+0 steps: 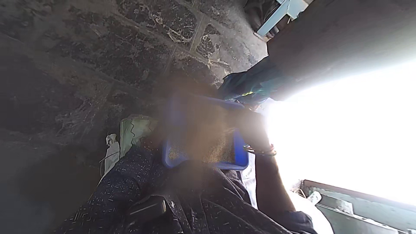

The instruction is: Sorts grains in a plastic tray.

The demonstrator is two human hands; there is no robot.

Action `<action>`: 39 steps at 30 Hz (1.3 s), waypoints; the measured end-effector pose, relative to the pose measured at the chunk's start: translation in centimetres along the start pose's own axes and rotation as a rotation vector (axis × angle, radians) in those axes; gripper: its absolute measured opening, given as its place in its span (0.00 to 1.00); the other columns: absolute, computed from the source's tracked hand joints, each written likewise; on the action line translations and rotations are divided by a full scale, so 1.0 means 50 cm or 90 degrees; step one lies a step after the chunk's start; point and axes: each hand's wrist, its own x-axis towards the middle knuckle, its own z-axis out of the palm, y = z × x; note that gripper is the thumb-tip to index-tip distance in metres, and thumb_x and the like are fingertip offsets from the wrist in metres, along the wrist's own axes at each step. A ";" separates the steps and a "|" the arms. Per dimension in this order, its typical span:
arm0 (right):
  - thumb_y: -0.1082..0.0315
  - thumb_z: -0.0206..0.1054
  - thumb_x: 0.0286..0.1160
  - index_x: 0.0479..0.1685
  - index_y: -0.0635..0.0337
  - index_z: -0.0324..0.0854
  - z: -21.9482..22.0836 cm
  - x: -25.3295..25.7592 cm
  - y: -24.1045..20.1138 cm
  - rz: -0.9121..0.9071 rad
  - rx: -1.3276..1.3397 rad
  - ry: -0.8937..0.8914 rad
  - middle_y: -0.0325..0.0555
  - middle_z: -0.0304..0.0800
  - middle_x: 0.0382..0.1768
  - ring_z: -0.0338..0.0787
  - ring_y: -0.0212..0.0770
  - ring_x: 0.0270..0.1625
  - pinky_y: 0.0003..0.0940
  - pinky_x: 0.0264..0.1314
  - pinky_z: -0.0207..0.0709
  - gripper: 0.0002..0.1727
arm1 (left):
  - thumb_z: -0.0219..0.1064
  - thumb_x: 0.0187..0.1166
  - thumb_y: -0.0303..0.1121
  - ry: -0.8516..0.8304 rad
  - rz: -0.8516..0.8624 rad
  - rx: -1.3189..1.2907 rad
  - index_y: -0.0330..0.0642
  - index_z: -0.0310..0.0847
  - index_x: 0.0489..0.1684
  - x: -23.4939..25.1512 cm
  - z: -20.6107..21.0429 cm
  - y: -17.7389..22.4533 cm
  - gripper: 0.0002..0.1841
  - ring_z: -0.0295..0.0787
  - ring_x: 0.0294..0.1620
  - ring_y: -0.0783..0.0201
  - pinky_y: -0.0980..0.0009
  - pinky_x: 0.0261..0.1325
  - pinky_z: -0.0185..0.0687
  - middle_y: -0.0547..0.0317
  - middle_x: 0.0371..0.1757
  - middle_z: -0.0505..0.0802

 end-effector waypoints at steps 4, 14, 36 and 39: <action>0.78 0.65 0.79 0.49 0.69 0.89 0.009 0.003 -0.008 0.012 -0.012 0.022 0.60 0.94 0.38 0.92 0.56 0.39 0.60 0.46 0.80 0.09 | 0.60 0.72 0.11 0.201 -0.342 0.086 0.33 0.68 0.70 -0.048 -0.092 -0.089 0.25 0.86 0.40 0.79 0.82 0.47 0.84 0.61 0.45 0.86; 0.81 0.60 0.80 0.52 0.71 0.91 0.020 0.010 0.000 -0.066 -0.027 -0.005 0.64 0.93 0.57 0.93 0.58 0.58 0.55 0.63 0.82 0.13 | 0.58 0.72 0.08 0.223 -0.379 0.104 0.35 0.68 0.65 -0.044 -0.096 -0.089 0.23 0.88 0.37 0.77 0.80 0.44 0.86 0.61 0.41 0.87; 0.61 0.76 0.72 0.78 0.65 0.77 0.170 0.052 0.128 0.221 -0.056 -0.164 0.73 0.76 0.75 0.75 0.71 0.78 0.65 0.80 0.67 0.33 | 0.65 0.67 0.18 0.164 -0.326 0.154 0.31 0.72 0.66 -0.051 -0.129 -0.114 0.24 0.88 0.44 0.80 0.81 0.51 0.86 0.63 0.46 0.89; 0.63 0.72 0.76 0.76 0.58 0.81 0.173 0.033 0.071 0.121 -0.077 -0.339 0.66 0.81 0.73 0.77 0.66 0.77 0.60 0.80 0.67 0.27 | 0.66 0.67 0.17 0.165 -0.334 0.154 0.30 0.72 0.64 -0.048 -0.129 -0.112 0.23 0.88 0.43 0.79 0.80 0.51 0.86 0.62 0.45 0.89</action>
